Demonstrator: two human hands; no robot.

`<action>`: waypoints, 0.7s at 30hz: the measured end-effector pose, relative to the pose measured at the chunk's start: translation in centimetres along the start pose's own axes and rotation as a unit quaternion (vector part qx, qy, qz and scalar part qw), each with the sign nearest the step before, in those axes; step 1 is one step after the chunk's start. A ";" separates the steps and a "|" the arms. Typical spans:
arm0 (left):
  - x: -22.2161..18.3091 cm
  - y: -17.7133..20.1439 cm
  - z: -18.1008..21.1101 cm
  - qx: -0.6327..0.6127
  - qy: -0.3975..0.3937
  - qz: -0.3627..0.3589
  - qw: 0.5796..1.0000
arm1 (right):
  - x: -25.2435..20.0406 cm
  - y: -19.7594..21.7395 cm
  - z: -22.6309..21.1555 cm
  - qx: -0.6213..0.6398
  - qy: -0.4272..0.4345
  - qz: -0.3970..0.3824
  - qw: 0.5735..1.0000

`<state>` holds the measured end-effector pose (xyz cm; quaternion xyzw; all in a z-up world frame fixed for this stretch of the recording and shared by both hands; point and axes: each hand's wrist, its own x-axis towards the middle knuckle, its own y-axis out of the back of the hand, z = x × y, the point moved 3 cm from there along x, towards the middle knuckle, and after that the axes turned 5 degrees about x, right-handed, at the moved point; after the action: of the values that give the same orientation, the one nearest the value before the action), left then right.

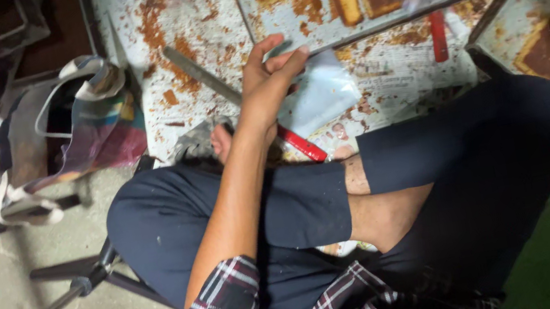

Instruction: The person packages slices of cake by picking them up from a tray, placing them into individual plastic bags, and folding the bags closed by hand.

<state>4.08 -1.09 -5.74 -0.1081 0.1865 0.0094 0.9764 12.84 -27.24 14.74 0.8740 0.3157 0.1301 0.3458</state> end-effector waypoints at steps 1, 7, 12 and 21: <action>0.1 0.0 0.1 0.000 -0.004 -0.007 1.000 | -0.1 0.1 -0.2 -0.002 0.003 -0.004 1.000; -0.6 -0.3 0.8 0.026 0.039 0.003 0.999 | -0.7 2.4 -0.5 -0.010 -0.004 -0.015 1.000; -0.9 -1.2 1.8 0.045 0.076 -0.030 0.996 | -1.0 3.1 -0.6 0.017 0.000 -0.015 1.000; -2.1 -2.2 3.7 -0.183 -0.054 -0.224 0.956 | 0.7 -3.0 -0.8 0.286 0.067 -0.018 0.956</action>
<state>3.63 -2.39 -1.19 -0.3230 0.1000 -0.1695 0.9257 11.63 -24.66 13.27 0.9199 0.3775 0.0862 0.0612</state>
